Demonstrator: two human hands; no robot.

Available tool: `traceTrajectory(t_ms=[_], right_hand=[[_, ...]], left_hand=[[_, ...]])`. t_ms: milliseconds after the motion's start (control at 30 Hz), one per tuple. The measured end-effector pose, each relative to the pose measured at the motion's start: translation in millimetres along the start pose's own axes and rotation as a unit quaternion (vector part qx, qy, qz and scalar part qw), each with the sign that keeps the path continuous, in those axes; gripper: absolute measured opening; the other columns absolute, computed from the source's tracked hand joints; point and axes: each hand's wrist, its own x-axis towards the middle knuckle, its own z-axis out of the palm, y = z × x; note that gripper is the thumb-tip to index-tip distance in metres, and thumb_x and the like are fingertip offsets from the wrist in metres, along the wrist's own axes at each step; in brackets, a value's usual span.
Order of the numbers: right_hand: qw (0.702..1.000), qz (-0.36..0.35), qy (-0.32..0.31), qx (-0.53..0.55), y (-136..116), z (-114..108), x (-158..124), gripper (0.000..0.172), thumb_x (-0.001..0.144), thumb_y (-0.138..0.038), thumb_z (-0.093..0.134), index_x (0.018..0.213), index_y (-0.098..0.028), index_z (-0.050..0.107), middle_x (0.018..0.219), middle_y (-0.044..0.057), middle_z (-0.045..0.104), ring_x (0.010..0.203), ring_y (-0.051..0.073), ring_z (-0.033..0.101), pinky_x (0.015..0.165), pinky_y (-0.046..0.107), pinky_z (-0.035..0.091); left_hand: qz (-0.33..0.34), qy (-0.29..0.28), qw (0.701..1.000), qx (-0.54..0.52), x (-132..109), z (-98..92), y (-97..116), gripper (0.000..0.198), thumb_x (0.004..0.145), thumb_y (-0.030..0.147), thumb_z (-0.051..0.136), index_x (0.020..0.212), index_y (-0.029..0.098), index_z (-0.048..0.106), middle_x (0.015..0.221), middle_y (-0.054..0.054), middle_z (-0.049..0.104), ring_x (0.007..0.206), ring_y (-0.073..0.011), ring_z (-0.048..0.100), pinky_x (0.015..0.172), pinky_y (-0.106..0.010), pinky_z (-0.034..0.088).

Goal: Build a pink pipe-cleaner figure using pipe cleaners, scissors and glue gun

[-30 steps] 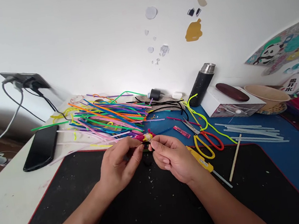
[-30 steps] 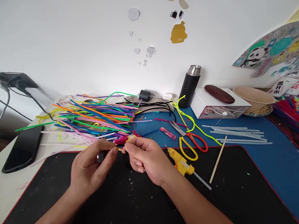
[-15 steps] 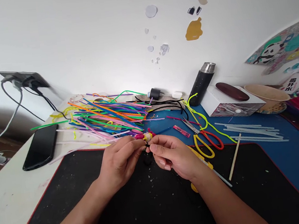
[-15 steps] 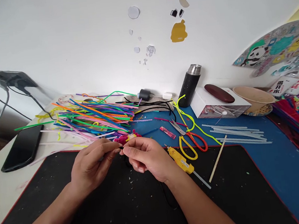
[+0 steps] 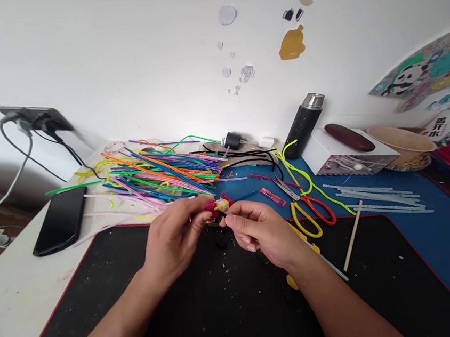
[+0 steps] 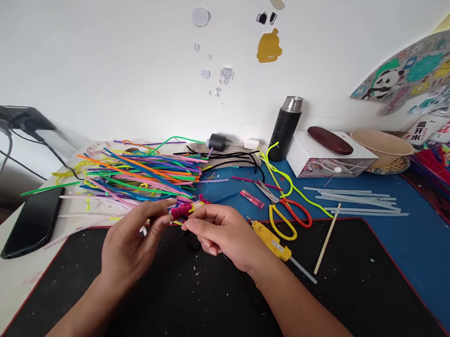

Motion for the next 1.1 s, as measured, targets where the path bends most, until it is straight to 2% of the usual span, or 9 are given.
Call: traceTrajectory(t_ms=[67,133,267,333,467,667,800,967,1100], right_hand=[[0.999,-0.018,0.030,0.008,-2.5,-2.2,-0.3,0.032,0.087,-0.046,0.089,0.087,-0.017,0.075,0.052,-0.009,0.049,0.045,0.006,0.036,0.045,0.024,0.023],[0.998,-0.037,0.052,0.017,-5.2,-5.0,-0.3,0.032,0.086,-0.046,0.089,0.087,-0.018,0.074,0.052,-0.009,0.048,0.044,0.006,0.036,0.045,0.024,0.022],[0.996,-0.057,0.068,0.020,-7.9,-8.7,0.4,0.032,0.087,-0.046,0.088,0.084,-0.018,0.073,0.052,-0.009,0.046,0.044,0.006,0.037,0.045,0.025,0.020],[0.996,-0.057,0.071,0.017,-7.9,-9.2,0.7,0.031,0.088,-0.046,0.087,0.084,-0.018,0.073,0.053,-0.009,0.047,0.044,0.007,0.037,0.046,0.025,0.020],[0.996,-0.055,0.074,0.008,-7.1,-10.0,0.5,0.032,0.088,-0.048,0.086,0.086,-0.019,0.074,0.054,-0.008,0.047,0.045,0.007,0.037,0.046,0.025,0.020],[0.995,-0.058,0.085,-0.007,-6.1,-12.3,0.8,0.033,0.086,-0.049,0.088,0.085,-0.019,0.073,0.054,-0.008,0.048,0.045,0.008,0.038,0.046,0.025,0.022],[0.993,-0.054,0.094,-0.036,-5.5,-12.7,1.2,0.034,0.089,-0.051,0.084,0.087,-0.019,0.073,0.055,-0.008,0.049,0.046,0.008,0.039,0.047,0.025,0.025],[0.986,-0.071,0.119,-0.095,-8.7,-11.4,0.7,0.037,0.090,-0.056,0.080,0.088,-0.019,0.075,0.053,-0.009,0.046,0.046,0.009,0.039,0.049,0.026,0.027],[0.981,-0.073,0.135,-0.122,-9.3,-10.0,0.9,0.039,0.088,-0.058,0.081,0.089,-0.019,0.077,0.054,-0.008,0.046,0.047,0.009,0.039,0.049,0.027,0.030]], left_hand=[[-0.080,0.012,0.996,0.031,2.5,-1.1,-4.9,0.020,0.107,0.033,0.063,0.123,0.024,0.070,0.094,-0.002,0.075,0.079,-0.0182,0.068,0.075,-0.030,0.054],[-0.118,-0.002,0.992,0.050,4.5,0.2,-11.2,0.022,0.106,0.038,0.062,0.120,0.023,0.071,0.095,-0.003,0.073,0.084,-0.0211,0.067,0.079,-0.034,0.056],[-0.113,-0.076,0.987,0.084,3.9,8.2,-21.5,0.031,0.103,0.047,0.065,0.121,0.022,0.070,0.111,-0.009,0.076,0.106,-0.0302,0.069,0.095,-0.045,0.056],[-0.100,-0.112,0.983,0.102,2.1,11.6,-24.0,0.033,0.101,0.048,0.068,0.121,0.023,0.071,0.114,-0.010,0.077,0.111,-0.0335,0.070,0.097,-0.049,0.055],[-0.101,-0.147,0.979,0.101,-0.4,13.3,-26.4,0.030,0.100,0.044,0.068,0.122,0.024,0.073,0.110,-0.010,0.080,0.106,-0.0334,0.074,0.096,-0.047,0.058],[-0.166,-0.194,0.966,0.047,1.4,11.2,-27.2,0.024,0.101,0.036,0.065,0.120,0.025,0.075,0.114,-0.007,0.084,0.099,-0.0305,0.079,0.084,-0.039,0.061],[-0.197,-0.170,0.965,0.010,3.9,8.4,-21.3,0.026,0.101,0.039,0.065,0.119,0.024,0.077,0.112,-0.007,0.084,0.097,-0.0281,0.079,0.080,-0.036,0.062],[-0.169,-0.077,0.982,0.012,5.1,2.8,-9.2,0.030,0.100,0.047,0.068,0.114,0.022,0.077,0.099,-0.006,0.082,0.084,-0.0238,0.075,0.064,-0.030,0.060],[-0.111,-0.043,0.993,0.023,3.6,2.1,-3.7,0.024,0.101,0.042,0.070,0.115,0.024,0.075,0.098,-0.004,0.081,0.085,-0.0219,0.075,0.075,-0.032,0.063]])
